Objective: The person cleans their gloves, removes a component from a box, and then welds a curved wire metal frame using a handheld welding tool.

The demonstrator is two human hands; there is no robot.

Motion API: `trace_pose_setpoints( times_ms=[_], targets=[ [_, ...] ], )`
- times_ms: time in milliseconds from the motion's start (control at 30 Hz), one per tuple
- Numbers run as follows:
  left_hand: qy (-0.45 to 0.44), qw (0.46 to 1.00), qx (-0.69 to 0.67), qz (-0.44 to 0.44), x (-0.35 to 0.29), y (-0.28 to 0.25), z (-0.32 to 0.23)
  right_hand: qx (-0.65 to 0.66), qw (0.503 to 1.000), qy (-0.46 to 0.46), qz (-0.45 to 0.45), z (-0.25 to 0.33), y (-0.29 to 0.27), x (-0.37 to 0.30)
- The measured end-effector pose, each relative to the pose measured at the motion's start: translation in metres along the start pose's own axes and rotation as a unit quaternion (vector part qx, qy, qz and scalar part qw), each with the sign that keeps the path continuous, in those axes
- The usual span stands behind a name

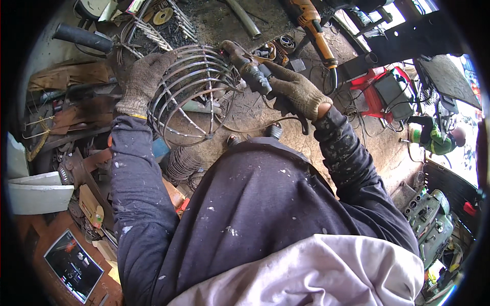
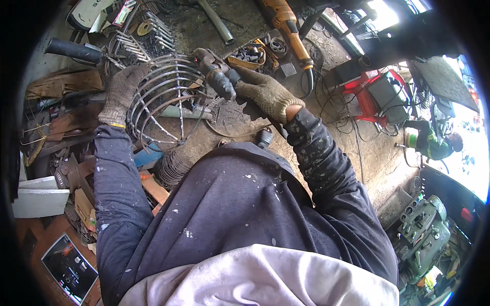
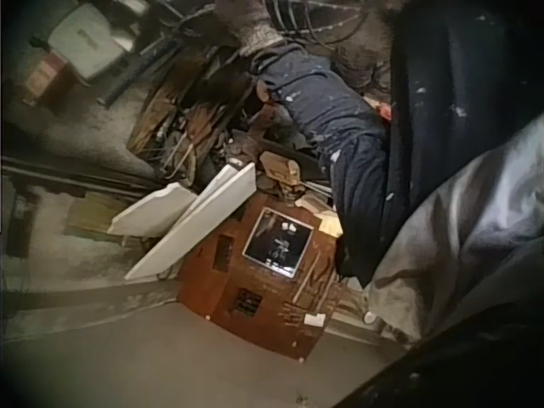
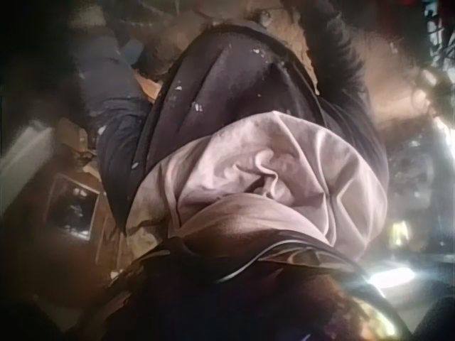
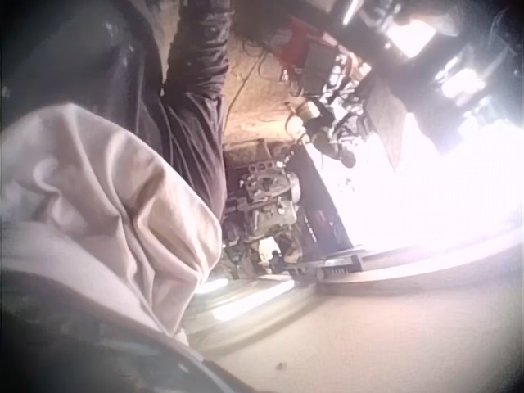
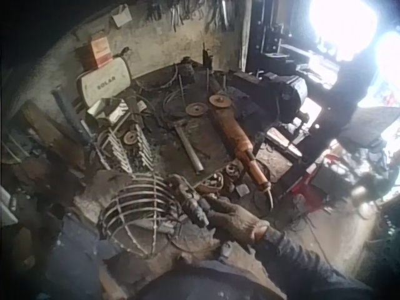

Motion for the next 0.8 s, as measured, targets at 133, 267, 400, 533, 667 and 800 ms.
trace_pose_setpoints(
  times_ms=[133, 267, 400, 533, 667, 800],
  targets=[
    [-0.003, 0.999, 0.033, -0.002, -0.001, 0.0, -0.004, -0.19, 0.982, -0.004, -0.005, 0.011, -0.005, -0.002],
    [0.005, 0.999, 0.034, -0.006, -0.009, -0.003, -0.003, -0.126, 0.992, -0.001, 0.004, 0.015, -0.005, -0.004],
    [0.038, 0.999, -0.011, 0.005, 0.002, -0.002, 0.008, -0.092, 0.996, -0.006, -0.013, 0.009, -0.002, -0.006],
    [0.069, 0.994, -0.077, 0.024, 0.01, -0.003, 0.018, -0.07, 0.996, -0.044, -0.039, -0.004, -0.006, -0.001],
    [0.018, 0.994, -0.102, 0.023, 0.02, -0.008, 0.04, -0.109, 0.993, -0.054, -0.01, -0.003, -0.006, 0.0],
    [0.012, 0.999, -0.015, 0.027, 0.023, -0.011, 0.037, -0.069, 0.997, -0.024, -0.007, -0.001, -0.004, -0.001]
  ],
)
Point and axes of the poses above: each hand's wrist, its own x-axis towards the middle knuckle, its own y-axis out of the palm, z = x × y, the point moved 3 cm from there along x, towards the middle knuckle, and after that the axes turned 13 degrees about -x, right-handed, at the moved point
